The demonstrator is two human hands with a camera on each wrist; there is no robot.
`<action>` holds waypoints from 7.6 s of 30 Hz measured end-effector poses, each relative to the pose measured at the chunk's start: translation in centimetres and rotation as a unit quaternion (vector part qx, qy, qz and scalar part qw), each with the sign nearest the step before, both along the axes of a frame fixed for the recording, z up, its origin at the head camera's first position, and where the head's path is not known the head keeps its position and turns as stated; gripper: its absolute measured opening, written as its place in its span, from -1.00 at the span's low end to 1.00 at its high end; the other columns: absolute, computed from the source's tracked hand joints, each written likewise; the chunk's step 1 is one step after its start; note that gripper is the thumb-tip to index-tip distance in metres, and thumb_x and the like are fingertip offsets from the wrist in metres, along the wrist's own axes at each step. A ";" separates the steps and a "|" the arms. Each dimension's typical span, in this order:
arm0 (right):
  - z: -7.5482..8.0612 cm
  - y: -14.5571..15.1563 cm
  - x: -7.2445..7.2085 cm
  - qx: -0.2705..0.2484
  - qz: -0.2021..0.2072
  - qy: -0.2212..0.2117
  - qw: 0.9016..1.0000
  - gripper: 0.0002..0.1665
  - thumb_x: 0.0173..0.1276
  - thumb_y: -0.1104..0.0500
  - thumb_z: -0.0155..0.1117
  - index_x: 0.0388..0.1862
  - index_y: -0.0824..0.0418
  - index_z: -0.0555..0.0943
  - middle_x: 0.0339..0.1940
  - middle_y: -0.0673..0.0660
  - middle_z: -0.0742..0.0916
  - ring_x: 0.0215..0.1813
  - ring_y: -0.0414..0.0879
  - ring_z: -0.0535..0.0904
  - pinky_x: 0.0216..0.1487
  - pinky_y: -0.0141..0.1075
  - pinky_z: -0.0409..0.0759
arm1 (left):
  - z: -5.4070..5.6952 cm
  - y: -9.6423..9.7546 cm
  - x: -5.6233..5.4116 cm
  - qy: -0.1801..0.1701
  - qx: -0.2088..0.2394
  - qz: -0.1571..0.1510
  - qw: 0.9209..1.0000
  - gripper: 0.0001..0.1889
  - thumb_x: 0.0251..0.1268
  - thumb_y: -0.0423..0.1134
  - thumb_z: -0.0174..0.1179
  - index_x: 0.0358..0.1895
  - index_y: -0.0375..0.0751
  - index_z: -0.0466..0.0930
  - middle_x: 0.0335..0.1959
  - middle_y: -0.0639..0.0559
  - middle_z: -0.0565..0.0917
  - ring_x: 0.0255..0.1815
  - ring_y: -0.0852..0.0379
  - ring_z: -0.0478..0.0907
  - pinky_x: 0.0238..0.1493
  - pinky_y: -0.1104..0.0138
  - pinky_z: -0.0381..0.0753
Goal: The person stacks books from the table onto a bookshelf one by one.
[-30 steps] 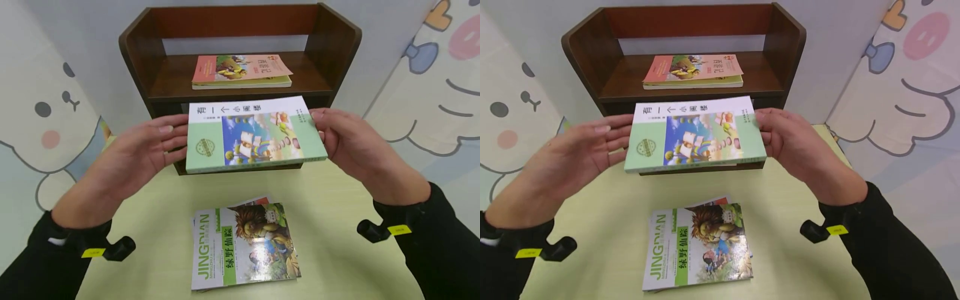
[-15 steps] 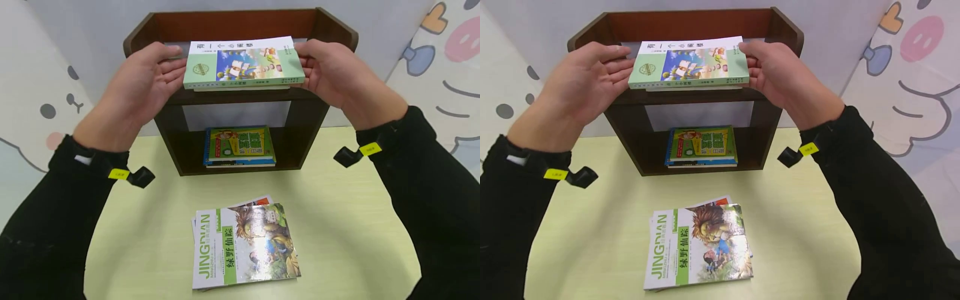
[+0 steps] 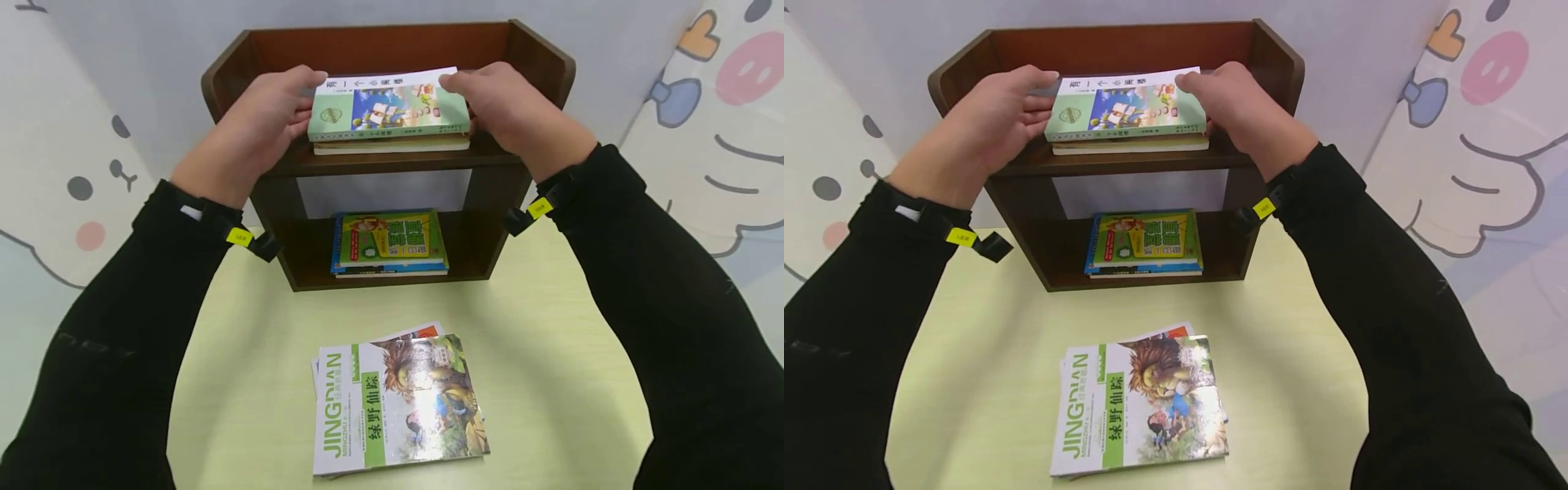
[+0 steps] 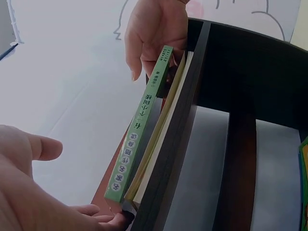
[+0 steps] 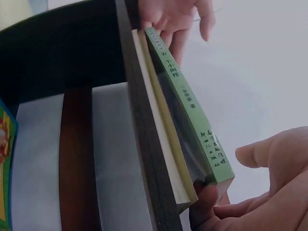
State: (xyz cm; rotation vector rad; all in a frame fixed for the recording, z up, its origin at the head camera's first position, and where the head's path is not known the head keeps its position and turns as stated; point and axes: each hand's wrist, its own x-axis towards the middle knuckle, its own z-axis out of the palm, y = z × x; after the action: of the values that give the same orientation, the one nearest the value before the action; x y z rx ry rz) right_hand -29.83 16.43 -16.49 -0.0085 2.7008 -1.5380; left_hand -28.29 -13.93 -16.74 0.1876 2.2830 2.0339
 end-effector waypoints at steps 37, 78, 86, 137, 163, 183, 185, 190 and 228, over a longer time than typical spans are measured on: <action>0.1 -0.9 1.7 0.266 -0.004 0.066 0.962 -0.03 0.68 -0.42 -0.04 0.60 0.35 0.40 0.39 0.33 0.56 0.33 0.14 0.48 0.30 -0.06 0.57 | -0.5 0.2 1.3 0.041 -0.254 0.008 0.966 -0.17 0.73 0.31 -0.02 0.78 -0.14 0.17 0.66 -0.07 0.36 0.58 0.01 0.25 0.68 0.09 0.24; -23.7 5.8 23.9 -0.043 0.158 -0.250 0.954 -0.56 0.75 -0.04 0.26 0.15 0.36 0.66 -0.17 0.16 0.80 -0.19 0.10 0.79 -0.18 -0.01 0.83 | -23.3 -7.0 24.0 -0.296 -0.102 -0.151 0.938 -0.49 0.73 -0.06 0.19 0.37 -0.47 0.44 -0.03 -0.17 0.79 -0.03 -0.11 0.81 0.00 0.03 0.85; -23.7 4.9 25.0 -0.051 0.127 -0.217 0.966 -0.62 0.65 0.03 0.41 0.08 0.34 0.58 -0.20 0.17 0.73 -0.20 0.05 0.77 -0.25 -0.05 0.83 | -23.1 -6.1 24.6 -0.289 -0.080 -0.146 0.943 -0.31 0.68 -0.06 0.29 0.51 -0.47 0.19 0.03 -0.23 0.72 -0.06 -0.11 0.80 0.01 0.04 0.85; -20.1 2.0 6.3 -0.067 -0.031 -0.007 0.997 -0.37 0.75 0.02 0.17 0.61 0.33 0.50 0.55 0.34 0.55 0.33 0.16 0.50 0.40 0.03 0.51 | -19.1 -0.8 7.0 -0.097 -0.048 -0.013 0.994 -0.39 0.79 -0.06 0.05 0.67 -0.31 0.31 0.47 -0.22 0.52 0.38 -0.13 0.56 0.48 -0.02 0.50; -22.7 0.4 0.6 -0.037 -0.039 0.028 0.998 -0.34 0.80 0.02 0.12 0.68 0.34 0.40 0.30 0.34 0.61 0.16 0.17 0.53 0.12 -0.02 0.49 | -22.3 1.4 1.7 -0.048 -0.051 0.060 0.996 -0.47 0.77 -0.12 0.05 0.57 -0.38 0.46 0.41 -0.36 0.56 0.32 -0.23 0.56 0.26 0.09 0.56; -23.9 0.1 0.3 0.036 -0.028 -0.016 0.999 -0.23 0.80 -0.04 0.10 0.68 0.47 0.28 0.51 0.47 0.48 0.36 0.28 0.48 0.35 0.08 0.46 | -23.2 1.3 1.4 -0.058 -0.081 0.042 0.994 -0.44 0.76 -0.11 0.06 0.59 -0.38 0.40 0.37 -0.36 0.57 0.27 -0.22 0.60 0.19 0.10 0.59; -23.7 0.1 0.6 0.039 -0.024 -0.008 0.999 -0.23 0.79 -0.03 0.11 0.66 0.49 0.27 0.54 0.51 0.43 0.37 0.33 0.46 0.36 0.11 0.46 | -23.2 1.1 1.6 -0.053 -0.096 0.045 0.993 -0.43 0.75 -0.11 0.09 0.61 -0.37 0.38 0.40 -0.36 0.57 0.30 -0.24 0.60 0.23 0.05 0.60; -23.0 0.9 4.0 0.082 0.010 0.009 0.997 -0.13 0.76 -0.07 0.17 0.68 0.49 0.17 0.61 0.55 0.33 0.56 0.42 0.36 0.52 0.21 0.43 | -23.0 0.1 4.4 -0.023 -0.173 0.037 0.984 -0.32 0.71 -0.09 0.16 0.69 -0.36 0.25 0.55 -0.35 0.42 0.50 -0.26 0.47 0.43 -0.08 0.53; -22.1 4.4 24.5 -0.117 0.152 -0.303 0.934 -0.31 0.74 -0.05 0.24 0.48 0.52 0.50 0.15 0.27 0.77 0.13 0.11 0.75 0.23 0.00 0.77 | -22.7 -5.7 24.6 -0.304 -0.105 -0.127 0.938 -0.23 0.70 -0.05 0.26 0.62 -0.53 0.17 0.12 -0.30 0.59 0.07 -0.13 0.78 0.13 0.02 0.82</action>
State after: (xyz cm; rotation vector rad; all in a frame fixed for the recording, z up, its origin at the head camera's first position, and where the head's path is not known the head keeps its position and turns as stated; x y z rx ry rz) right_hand -5.35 20.83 -38.64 0.0354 1.9334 -1.4531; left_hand -3.68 -19.66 -39.43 -0.1403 1.9361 1.4417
